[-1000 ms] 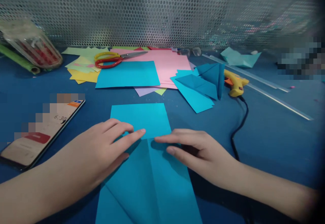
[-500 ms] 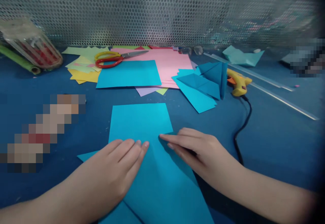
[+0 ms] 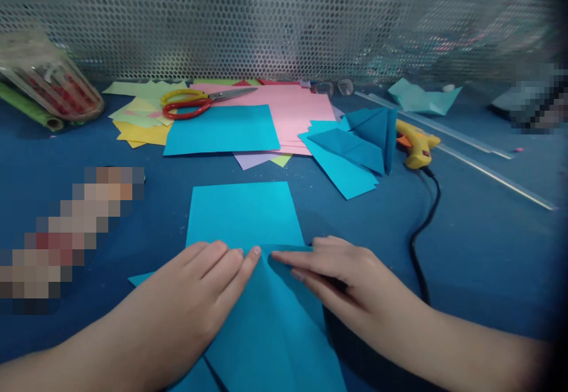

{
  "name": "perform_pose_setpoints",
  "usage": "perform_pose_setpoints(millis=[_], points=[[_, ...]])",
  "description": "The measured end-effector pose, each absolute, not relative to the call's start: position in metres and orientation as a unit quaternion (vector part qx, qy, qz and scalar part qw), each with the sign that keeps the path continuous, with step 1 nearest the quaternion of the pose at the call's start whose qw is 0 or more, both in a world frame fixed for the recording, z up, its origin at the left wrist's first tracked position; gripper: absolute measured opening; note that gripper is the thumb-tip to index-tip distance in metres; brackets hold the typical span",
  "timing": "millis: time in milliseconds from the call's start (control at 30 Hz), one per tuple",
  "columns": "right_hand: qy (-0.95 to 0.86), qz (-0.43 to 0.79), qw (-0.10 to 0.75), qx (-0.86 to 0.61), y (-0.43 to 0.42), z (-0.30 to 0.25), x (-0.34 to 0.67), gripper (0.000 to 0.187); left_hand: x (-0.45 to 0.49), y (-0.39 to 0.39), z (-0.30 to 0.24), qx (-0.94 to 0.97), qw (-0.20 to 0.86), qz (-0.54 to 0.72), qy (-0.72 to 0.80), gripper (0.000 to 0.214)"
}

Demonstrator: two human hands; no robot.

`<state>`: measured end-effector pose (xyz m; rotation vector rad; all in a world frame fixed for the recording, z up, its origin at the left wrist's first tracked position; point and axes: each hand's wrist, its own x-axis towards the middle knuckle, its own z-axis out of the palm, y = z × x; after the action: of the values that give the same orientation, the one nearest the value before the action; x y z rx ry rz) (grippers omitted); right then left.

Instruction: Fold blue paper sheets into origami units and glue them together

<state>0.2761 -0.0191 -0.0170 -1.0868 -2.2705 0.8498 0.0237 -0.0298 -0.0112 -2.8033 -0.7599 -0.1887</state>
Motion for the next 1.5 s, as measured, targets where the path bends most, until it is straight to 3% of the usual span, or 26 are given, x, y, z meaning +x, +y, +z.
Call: perform_pose_setpoints(millis=[400, 900, 1500], points=[[-0.830, 0.309, 0.241, -0.396, -0.020, -0.015, 0.277, 0.034, 0.025, -0.030, -0.011, -0.956, 0.121, -0.063, -0.260, 0.048], [-0.832, 0.308, 0.236, -0.397, -0.019, -0.017, 0.279, 0.036, 0.025, -0.034, -0.013, -0.949, 0.154, -0.121, -0.246, 0.059], [-0.840, 0.287, 0.226, -0.401, -0.021, -0.014, 0.282, 0.038, 0.026, -0.040, -0.012, -0.951, 0.154, -0.095, -0.252, 0.059]])
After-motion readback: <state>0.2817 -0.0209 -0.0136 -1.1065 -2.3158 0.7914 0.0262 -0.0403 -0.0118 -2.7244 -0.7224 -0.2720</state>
